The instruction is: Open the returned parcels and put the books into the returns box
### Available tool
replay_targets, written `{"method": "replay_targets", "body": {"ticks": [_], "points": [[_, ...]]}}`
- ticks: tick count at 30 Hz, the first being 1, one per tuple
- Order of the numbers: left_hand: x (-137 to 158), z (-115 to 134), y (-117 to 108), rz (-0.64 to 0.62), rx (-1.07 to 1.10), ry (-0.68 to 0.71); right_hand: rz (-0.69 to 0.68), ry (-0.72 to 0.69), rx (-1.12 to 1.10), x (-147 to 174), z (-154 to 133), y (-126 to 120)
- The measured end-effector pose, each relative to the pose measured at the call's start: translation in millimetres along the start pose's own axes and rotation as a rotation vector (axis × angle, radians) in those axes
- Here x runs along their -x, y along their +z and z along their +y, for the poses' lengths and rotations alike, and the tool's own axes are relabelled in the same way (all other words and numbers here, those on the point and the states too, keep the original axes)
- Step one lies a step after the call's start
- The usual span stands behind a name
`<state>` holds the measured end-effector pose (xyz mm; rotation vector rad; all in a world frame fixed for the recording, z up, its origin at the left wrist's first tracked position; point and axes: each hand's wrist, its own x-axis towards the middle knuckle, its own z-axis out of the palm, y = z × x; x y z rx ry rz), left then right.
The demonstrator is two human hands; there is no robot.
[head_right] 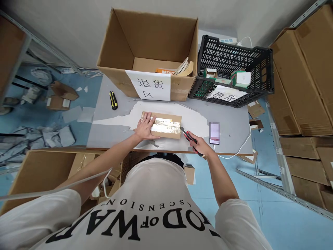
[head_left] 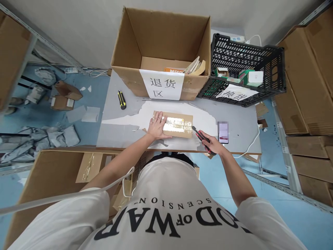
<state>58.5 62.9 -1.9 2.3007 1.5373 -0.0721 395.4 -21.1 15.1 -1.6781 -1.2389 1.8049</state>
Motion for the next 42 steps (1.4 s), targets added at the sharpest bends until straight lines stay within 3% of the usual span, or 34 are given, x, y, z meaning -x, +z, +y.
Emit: {"method": "replay_targets", "body": {"ticks": [4,12,16,19,24,28,33,36,39,40,42], "points": [[0,1,-1,0.000,0.006,-0.004,0.018,0.003,-0.018,11,8,2],[-2,0,0,-0.007,-0.001,0.002,0.085,-0.024,0.023,30,35,33],[-2,-2,3,0.000,-0.004,0.008,0.111,-0.036,0.011,43,44,26],[-2,-4,5,0.019,0.006,0.029,0.251,-0.033,0.122,45,55,14],[2,-3,5,0.110,0.035,0.061,0.657,0.056,0.474,-8,77,22],[15,3,8,0.121,0.008,0.135,0.723,0.069,0.548,-59,97,44],[28,10,16,0.089,-0.034,0.167,0.709,0.087,0.707,-72,113,55],[28,9,18,0.096,-0.060,0.157,0.742,-0.004,0.812,-66,93,50],[27,6,21,0.119,-0.075,0.176,0.809,-0.244,0.837,-66,39,43],[26,5,23,0.136,-0.078,0.185,0.787,-0.349,0.837,-69,18,42],[26,2,25,0.176,-0.084,0.206,0.529,-0.540,0.910,-79,-25,43]]}}
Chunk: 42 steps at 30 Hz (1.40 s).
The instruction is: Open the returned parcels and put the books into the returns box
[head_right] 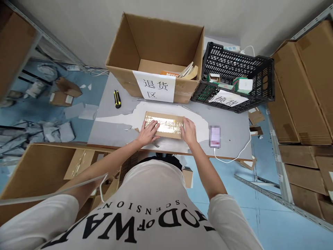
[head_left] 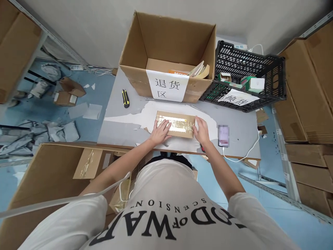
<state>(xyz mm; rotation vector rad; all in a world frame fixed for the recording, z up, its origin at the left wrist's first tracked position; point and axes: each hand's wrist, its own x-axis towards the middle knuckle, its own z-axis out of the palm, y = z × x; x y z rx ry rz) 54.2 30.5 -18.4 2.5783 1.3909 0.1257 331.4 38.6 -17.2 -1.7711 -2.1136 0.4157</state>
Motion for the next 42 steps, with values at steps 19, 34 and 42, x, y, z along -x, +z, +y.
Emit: {"method": "replay_targets", "body": {"ticks": [19,34,42], "points": [[53,30,-13,0.149,0.014,0.105,-0.518,-0.315,0.363,-64,-45,-11],[34,8,13,0.052,0.274,-0.493,-0.259,0.036,0.273,-130,-28,-27],[14,-1,-24,0.004,0.125,-0.076,-0.308,-0.588,0.244,-81,-46,-18]]}}
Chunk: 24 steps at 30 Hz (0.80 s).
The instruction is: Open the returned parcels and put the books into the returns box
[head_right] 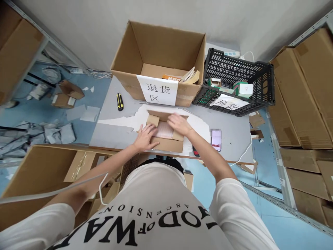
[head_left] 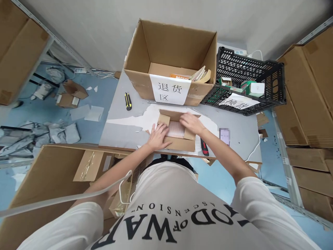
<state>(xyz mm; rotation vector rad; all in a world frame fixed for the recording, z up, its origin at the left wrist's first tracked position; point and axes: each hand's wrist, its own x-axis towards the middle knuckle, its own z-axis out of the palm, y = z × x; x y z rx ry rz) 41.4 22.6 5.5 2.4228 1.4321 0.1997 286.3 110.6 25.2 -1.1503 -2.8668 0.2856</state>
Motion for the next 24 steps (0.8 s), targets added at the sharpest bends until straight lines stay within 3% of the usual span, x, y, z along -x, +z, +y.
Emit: {"method": "replay_targets", "body": {"ticks": [2,4,7,9,13,16,20,24], "points": [[-26,-6,-10,-0.089,0.006,0.257,-0.159,-0.173,0.036,4,-19,-4],[-54,-10,-13,-0.181,-0.047,0.370,-0.261,-0.172,0.148,3,-35,-6],[-82,-11,-9,-0.271,-0.103,0.354,-0.413,-0.091,0.328,-5,-49,-6],[-86,-8,-4,-0.250,-0.075,0.284,-0.466,-0.022,0.359,-5,-49,-6],[-68,-4,-6,-0.108,-0.095,0.032,-0.399,0.242,0.247,18,-37,-6],[-47,-13,-16,-0.121,-0.168,-0.076,-0.351,0.452,0.113,53,-28,-1],[-25,-30,-14,-0.184,-0.150,-0.123,-0.180,0.450,-0.073,94,-22,26],[-18,-38,2,-0.120,-0.006,-0.145,-0.016,0.423,-0.197,106,-14,62]]}}
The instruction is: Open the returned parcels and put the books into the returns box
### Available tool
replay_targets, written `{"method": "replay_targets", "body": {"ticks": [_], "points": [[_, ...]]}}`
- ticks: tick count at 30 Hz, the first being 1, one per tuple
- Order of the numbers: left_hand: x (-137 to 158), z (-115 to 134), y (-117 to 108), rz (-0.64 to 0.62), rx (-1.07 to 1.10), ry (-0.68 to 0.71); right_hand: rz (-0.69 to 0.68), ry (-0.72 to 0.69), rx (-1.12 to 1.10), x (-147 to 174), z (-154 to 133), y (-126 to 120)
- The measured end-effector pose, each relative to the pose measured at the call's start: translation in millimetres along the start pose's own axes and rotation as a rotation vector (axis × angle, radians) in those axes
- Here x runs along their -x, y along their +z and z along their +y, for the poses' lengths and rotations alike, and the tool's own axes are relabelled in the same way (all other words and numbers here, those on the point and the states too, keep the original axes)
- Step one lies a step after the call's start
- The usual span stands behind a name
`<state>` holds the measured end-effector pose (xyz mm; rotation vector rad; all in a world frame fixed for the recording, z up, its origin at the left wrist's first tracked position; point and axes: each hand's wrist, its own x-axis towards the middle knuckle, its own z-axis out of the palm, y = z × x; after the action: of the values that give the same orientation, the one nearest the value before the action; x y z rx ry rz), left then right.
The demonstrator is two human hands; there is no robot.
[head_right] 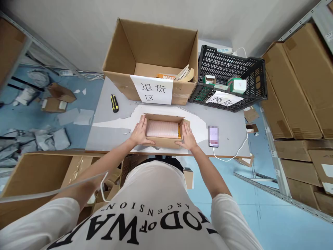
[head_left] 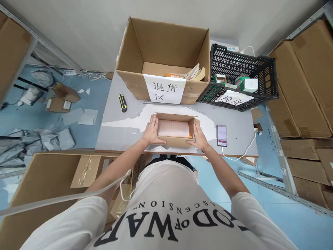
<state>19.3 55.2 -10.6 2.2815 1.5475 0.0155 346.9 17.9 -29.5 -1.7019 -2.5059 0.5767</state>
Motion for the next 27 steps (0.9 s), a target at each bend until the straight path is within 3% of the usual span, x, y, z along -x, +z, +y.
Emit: {"method": "replay_targets", "body": {"ticks": [3,8,12,16,18,24,27], "points": [[0,0,6,0.048,0.054,0.001,0.009,-0.011,-0.016,0,3,3],[2,3,3,0.033,0.033,-0.029,-0.010,-0.018,0.152,-8,-26,-37],[2,4,1,0.020,0.017,-0.037,-0.304,-0.244,0.086,-52,-56,-52],[2,5,0,0.004,0.003,-0.049,-0.637,-0.199,0.074,-95,-54,-40],[2,6,-1,0.004,-0.002,-0.060,-0.725,-0.189,0.069,-103,-48,-35],[1,5,-1,0.008,0.007,-0.053,-0.670,-0.321,0.265,-100,-59,-30],[1,4,-1,0.008,0.018,-0.040,-0.627,-0.321,0.349,-103,-71,-25]]}}
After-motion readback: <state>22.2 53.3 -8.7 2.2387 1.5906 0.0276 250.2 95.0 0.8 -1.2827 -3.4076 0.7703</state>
